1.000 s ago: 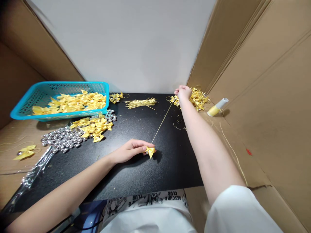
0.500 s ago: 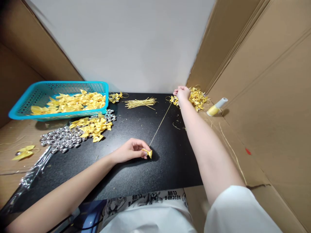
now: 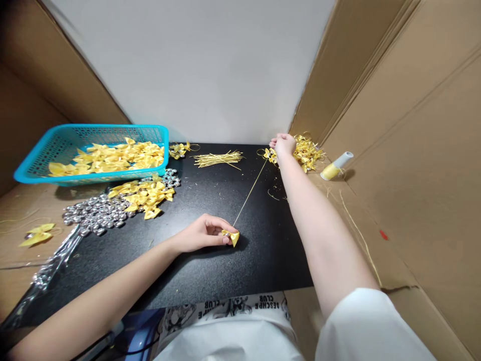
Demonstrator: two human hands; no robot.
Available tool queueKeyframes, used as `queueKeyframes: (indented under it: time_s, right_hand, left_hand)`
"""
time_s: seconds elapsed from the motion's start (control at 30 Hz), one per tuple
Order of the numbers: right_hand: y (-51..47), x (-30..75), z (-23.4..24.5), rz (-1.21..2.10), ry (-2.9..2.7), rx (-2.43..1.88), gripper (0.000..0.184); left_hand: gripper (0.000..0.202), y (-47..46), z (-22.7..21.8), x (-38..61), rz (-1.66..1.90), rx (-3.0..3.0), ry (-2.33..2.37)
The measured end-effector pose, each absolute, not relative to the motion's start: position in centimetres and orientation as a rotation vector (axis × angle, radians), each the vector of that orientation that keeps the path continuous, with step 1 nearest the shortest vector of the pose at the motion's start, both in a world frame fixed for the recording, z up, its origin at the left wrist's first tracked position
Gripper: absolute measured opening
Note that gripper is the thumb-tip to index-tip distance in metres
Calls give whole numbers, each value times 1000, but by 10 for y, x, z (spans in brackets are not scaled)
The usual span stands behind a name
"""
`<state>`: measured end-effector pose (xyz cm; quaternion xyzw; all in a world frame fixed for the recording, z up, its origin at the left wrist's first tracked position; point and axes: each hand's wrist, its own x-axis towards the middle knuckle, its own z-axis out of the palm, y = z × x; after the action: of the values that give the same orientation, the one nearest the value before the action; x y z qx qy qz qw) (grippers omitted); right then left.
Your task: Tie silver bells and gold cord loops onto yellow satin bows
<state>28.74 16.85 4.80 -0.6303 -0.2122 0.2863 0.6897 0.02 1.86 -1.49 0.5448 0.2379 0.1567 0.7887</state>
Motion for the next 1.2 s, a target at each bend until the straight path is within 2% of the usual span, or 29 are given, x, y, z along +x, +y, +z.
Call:
queueKeyframes:
  time_s: [0.53,0.87,1.2]
  right_hand:
    - [171,290,44,644,-473,-1422,25]
    - [172,294,39,643,-469,-1439,21]
    - [172,292,38,663,-476,-1443,22]
  left_hand:
    - [33,18,-14,1,334,1229,528]
    - [27,19,-18,1,336,1227,556]
    - [31,20,-14,-1,282,1282,506]
